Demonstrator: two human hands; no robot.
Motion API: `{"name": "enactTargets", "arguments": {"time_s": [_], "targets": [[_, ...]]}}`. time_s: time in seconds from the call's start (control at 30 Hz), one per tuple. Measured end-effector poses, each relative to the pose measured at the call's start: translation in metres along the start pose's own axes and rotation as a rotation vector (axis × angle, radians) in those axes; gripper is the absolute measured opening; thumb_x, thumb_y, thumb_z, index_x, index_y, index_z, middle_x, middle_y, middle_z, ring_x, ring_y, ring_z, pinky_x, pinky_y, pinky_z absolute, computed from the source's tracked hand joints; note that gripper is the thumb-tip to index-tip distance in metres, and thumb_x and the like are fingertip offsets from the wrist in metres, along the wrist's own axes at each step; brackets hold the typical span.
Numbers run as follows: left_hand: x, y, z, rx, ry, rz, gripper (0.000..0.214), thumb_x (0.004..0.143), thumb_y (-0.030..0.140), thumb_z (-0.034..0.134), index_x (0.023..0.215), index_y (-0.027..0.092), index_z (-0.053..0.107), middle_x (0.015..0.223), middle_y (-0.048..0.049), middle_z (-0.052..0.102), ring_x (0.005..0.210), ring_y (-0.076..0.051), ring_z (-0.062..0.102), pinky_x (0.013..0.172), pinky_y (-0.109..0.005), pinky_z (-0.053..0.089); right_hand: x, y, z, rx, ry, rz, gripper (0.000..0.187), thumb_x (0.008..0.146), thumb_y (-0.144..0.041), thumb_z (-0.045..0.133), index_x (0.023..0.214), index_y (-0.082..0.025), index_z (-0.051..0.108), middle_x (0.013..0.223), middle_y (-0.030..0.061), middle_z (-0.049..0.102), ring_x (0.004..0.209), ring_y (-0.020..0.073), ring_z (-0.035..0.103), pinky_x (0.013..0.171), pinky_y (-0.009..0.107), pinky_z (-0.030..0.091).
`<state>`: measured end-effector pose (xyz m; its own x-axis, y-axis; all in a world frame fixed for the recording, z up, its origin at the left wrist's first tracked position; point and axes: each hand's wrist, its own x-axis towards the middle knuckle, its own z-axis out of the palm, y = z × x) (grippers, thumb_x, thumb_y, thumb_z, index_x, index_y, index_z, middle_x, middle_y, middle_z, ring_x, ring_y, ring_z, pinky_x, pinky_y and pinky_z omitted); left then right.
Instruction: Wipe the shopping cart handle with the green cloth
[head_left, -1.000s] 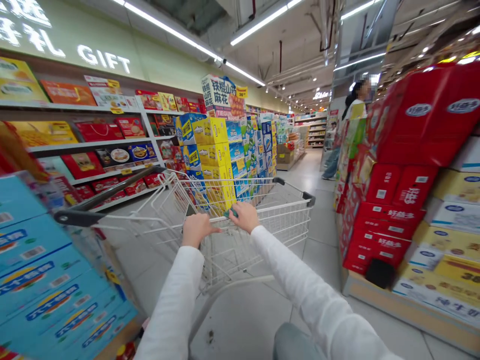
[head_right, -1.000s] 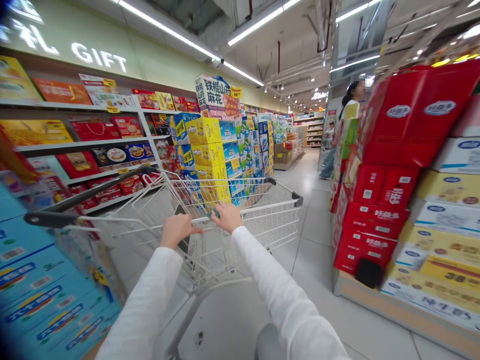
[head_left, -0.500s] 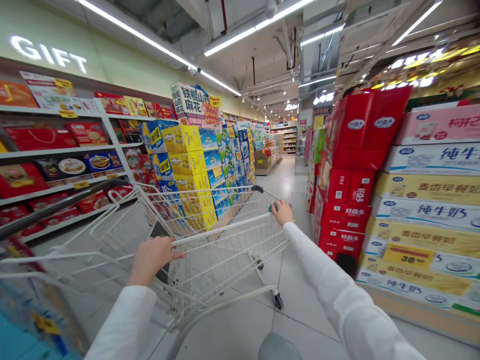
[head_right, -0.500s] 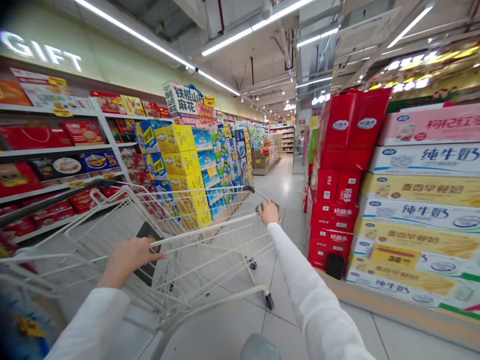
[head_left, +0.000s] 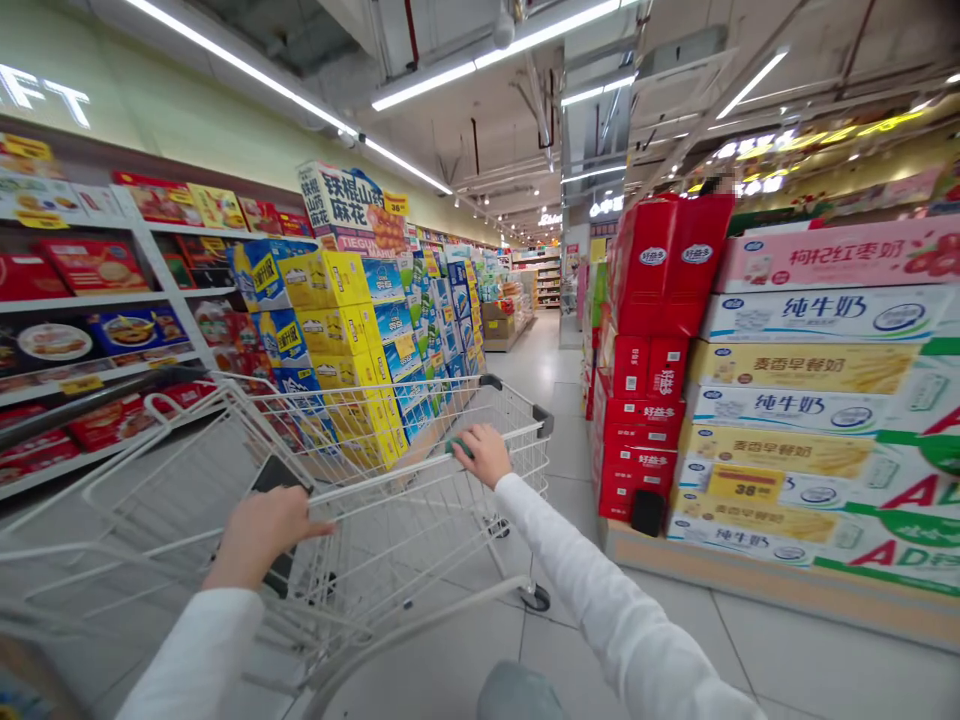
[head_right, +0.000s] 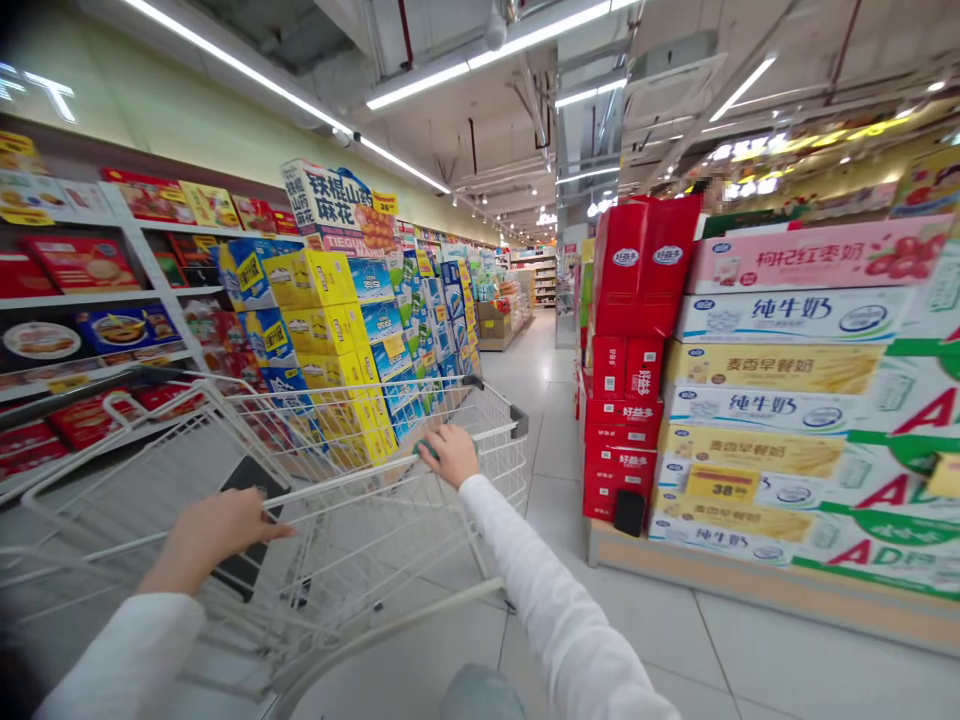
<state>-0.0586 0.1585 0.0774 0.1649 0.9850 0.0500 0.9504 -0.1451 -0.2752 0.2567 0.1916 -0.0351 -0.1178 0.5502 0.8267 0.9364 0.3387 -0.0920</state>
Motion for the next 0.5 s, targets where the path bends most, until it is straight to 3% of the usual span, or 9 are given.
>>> {"name": "enactTargets", "arguments": {"time_s": [0.17,0.27,0.37,0.43,0.5], "targets": [[-0.004,0.001,0.005,0.014,0.045,-0.001,0.052,0.064,0.064,0.057,0.077,0.015,0.069,0.089,-0.0206,0.069,0.085,-0.036,0.064,0.073,-0.043,0.046,-0.053,0.080,-0.010,-0.129,0.257,0.585,0.032,0.091,-0.030,0.037,0.111,-0.012,0.055,0.115,0.0197,0.052,0.111,0.0277,0.041,0.094,0.044,0.033],[-0.005,0.001,0.010,0.023,0.087,0.024,0.051,0.068,0.064,0.054,0.075,0.015,0.069,0.085,-0.0201,0.068,0.082,-0.036,0.064,0.071,-0.043,0.045,-0.059,0.095,-0.011,-0.061,0.281,0.830,0.036,0.090,-0.028,0.032,0.118,-0.009,0.047,0.116,0.0226,0.049,0.109,0.0286,0.045,0.091,0.043,0.036],[-0.003,0.000,0.015,0.035,0.105,0.034,0.048,0.069,0.063,0.055,0.072,0.017,0.067,0.083,-0.0166,0.069,0.080,-0.034,0.064,0.069,-0.040,0.044,-0.048,0.074,-0.007,0.070,0.278,0.962,0.037,0.090,-0.031,0.030,0.118,-0.011,0.044,0.114,0.0205,0.050,0.103,0.0276,0.052,0.085,0.041,0.041],[0.000,-0.001,0.017,0.048,0.094,0.021,0.045,0.068,0.063,0.057,0.070,0.019,0.066,0.082,-0.0127,0.069,0.080,-0.032,0.063,0.069,-0.039,0.043,-0.042,0.040,0.000,0.166,0.209,0.895,0.036,0.090,-0.034,0.031,0.116,-0.013,0.044,0.113,0.0176,0.051,0.099,0.0259,0.055,0.081,0.038,0.043],[0.002,-0.002,0.018,0.047,0.080,0.017,0.044,0.067,0.064,0.057,0.069,0.020,0.064,0.081,-0.0093,0.070,0.081,-0.030,0.062,0.070,-0.038,0.042,-0.044,0.000,0.007,0.267,0.087,0.720,0.033,0.090,-0.036,0.034,0.114,-0.017,0.045,0.110,0.0131,0.054,0.093,0.0230,0.058,0.077,0.035,0.044]]}}
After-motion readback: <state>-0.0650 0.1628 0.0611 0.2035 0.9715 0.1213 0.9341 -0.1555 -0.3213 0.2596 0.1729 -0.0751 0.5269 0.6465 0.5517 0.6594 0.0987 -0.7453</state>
